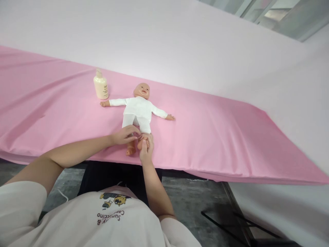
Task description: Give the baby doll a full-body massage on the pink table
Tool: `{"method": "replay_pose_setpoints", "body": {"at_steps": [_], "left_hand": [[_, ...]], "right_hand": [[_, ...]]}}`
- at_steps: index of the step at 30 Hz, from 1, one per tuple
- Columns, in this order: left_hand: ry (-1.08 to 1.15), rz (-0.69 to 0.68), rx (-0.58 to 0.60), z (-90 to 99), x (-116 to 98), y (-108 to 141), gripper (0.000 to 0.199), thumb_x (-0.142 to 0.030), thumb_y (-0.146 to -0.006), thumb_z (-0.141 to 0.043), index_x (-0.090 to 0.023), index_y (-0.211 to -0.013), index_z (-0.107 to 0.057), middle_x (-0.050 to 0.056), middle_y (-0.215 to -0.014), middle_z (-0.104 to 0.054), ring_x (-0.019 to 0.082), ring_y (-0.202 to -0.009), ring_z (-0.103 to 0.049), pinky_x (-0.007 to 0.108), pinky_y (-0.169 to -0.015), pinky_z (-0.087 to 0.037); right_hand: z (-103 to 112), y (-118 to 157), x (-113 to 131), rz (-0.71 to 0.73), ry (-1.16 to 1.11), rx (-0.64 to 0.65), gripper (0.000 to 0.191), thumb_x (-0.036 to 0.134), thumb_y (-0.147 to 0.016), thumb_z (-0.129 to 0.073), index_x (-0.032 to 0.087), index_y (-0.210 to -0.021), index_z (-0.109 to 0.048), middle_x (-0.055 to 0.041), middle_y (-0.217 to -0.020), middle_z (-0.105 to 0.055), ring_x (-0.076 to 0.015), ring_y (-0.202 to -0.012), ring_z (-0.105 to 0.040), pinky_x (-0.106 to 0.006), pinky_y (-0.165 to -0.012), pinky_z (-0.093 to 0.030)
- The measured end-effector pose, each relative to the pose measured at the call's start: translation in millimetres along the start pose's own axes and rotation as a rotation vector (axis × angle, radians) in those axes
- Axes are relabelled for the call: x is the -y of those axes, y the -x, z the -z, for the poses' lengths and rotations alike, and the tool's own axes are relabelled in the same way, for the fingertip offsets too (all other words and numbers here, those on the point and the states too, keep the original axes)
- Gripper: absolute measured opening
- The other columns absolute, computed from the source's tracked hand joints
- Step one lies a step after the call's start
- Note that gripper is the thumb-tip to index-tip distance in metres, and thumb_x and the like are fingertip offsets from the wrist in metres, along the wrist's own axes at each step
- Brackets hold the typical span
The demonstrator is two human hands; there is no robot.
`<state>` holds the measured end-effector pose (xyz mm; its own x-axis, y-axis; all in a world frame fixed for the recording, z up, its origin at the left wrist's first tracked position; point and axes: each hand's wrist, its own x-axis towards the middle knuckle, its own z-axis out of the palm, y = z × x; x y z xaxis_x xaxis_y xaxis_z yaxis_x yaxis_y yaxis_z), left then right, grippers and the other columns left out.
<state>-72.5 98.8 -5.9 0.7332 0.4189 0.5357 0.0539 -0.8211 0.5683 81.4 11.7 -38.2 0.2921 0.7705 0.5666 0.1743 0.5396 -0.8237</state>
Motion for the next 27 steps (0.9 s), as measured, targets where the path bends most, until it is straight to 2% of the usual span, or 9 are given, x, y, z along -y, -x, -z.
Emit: {"method": "replay_pose_setpoints", "body": {"at_steps": [2,6,10,15,18,20,22,24,27], "left_hand": [[-0.012,-0.008,-0.002,-1.1,0.4,-1.7,0.043,-0.054,-0.102,-0.04,-0.019,-0.098,-0.065,0.01,-0.093,-0.073,0.022,-0.089,-0.066,0.04,-0.088,-0.052],[-0.04,-0.05,-0.027,-3.4,0.9,-3.2,0.037,-0.043,-0.104,-0.039,-0.019,-0.093,-0.064,0.008,-0.084,-0.071,0.019,-0.08,-0.064,0.035,-0.081,-0.051],[-0.078,-0.062,-0.002,-0.3,2.3,-2.2,0.036,-0.038,-0.104,-0.039,-0.019,-0.087,-0.065,0.006,-0.08,-0.07,0.018,-0.077,-0.062,0.034,-0.082,-0.049],[-0.028,0.125,-0.107,17.6,17.9,-13.3,0.034,-0.038,-0.102,-0.042,-0.019,-0.086,-0.065,0.005,-0.085,-0.071,0.018,-0.086,-0.065,0.033,-0.089,-0.049],[0.032,0.244,-0.24,31.6,42.1,-38.2,0.032,-0.038,-0.1,-0.042,-0.019,-0.091,-0.064,0.006,-0.095,-0.07,0.018,-0.092,-0.064,0.033,-0.091,-0.05],[0.04,0.295,-0.341,40.4,65.7,-63.3,0.026,-0.035,-0.098,-0.044,-0.019,-0.096,-0.064,0.007,-0.104,-0.069,0.02,-0.102,-0.063,0.033,-0.096,-0.048],[0.064,0.431,-0.462,48.9,93.7,-92.7,0.022,-0.032,-0.098,-0.046,-0.02,-0.106,-0.062,0.008,-0.116,-0.067,0.02,-0.111,-0.061,0.032,-0.1,-0.047],[0.096,0.542,-0.627,56.9,123.2,-122.9,0.025,-0.034,-0.1,-0.046,-0.021,-0.117,-0.058,0.01,-0.128,-0.061,0.021,-0.125,-0.057,0.031,-0.109,-0.042],[0.042,0.714,-0.744,65.4,163.3,-160.6,0.038,-0.04,-0.098,-0.054,-0.019,-0.13,-0.053,0.016,-0.142,-0.052,0.027,-0.14,-0.045,0.036,-0.119,-0.033]], "right_hand": [[2.1,0.0,3.3,-0.001,0.084,0.032,0.034,0.043,-0.1,-0.043,0.021,-0.078,-0.058,-0.0038,-0.086,-0.063,-0.0204,-0.094,-0.061,-0.041,-0.1,-0.045],[4.2,-1.4,11.7,0.0,0.186,0.102,0.036,0.041,-0.099,-0.04,0.022,-0.075,-0.058,-0.0022,-0.082,-0.066,-0.02,-0.092,-0.063,-0.043,-0.113,-0.035],[7.6,-1.0,15.4,-0.037,0.201,0.303,0.029,0.034,-0.094,-0.047,0.022,-0.071,-0.059,0.0011,-0.076,-0.066,-0.0173,-0.084,-0.064,-0.045,-0.121,-0.026],[14.9,1.7,12.2,-0.062,0.204,0.502,0.027,0.031,-0.094,-0.05,0.023,-0.07,-0.061,0.0025,-0.073,-0.065,-0.0165,-0.083,-0.064,-0.045,-0.126,-0.018],[18.5,1.6,9.6,-0.096,0.165,0.552,0.035,0.038,-0.099,-0.047,0.024,-0.07,-0.062,0.0015,-0.074,-0.065,-0.0172,-0.089,-0.065,-0.043,-0.127,-0.016],[19.8,0.9,8.1,-0.123,0.121,0.569,0.045,0.042,-0.103,-0.038,0.024,-0.07,-0.062,0.0005,-0.074,-0.066,-0.0175,-0.093,-0.064,-0.042,-0.128,-0.015],[20.3,0.1,6.6,-0.158,0.073,0.569,0.053,0.045,-0.105,-0.031,0.024,-0.068,-0.063,-0.0002,-0.073,-0.066,-0.0177,-0.094,-0.064,-0.041,-0.128,-0.014],[20.7,-0.5,4.9,-0.191,0.034,0.553,0.056,0.047,-0.106,-0.029,0.025,-0.067,-0.063,-0.0003,-0.072,-0.066,-0.0179,-0.094,-0.063,-0.039,-0.128,-0.015],[21.4,-0.6,3.1,-0.211,0.002,0.547,0.056,0.048,-0.105,-0.031,0.026,-0.067,-0.066,-0.0001,-0.072,-0.067,-0.0179,-0.096,-0.063,-0.038,-0.129,-0.014]]}}
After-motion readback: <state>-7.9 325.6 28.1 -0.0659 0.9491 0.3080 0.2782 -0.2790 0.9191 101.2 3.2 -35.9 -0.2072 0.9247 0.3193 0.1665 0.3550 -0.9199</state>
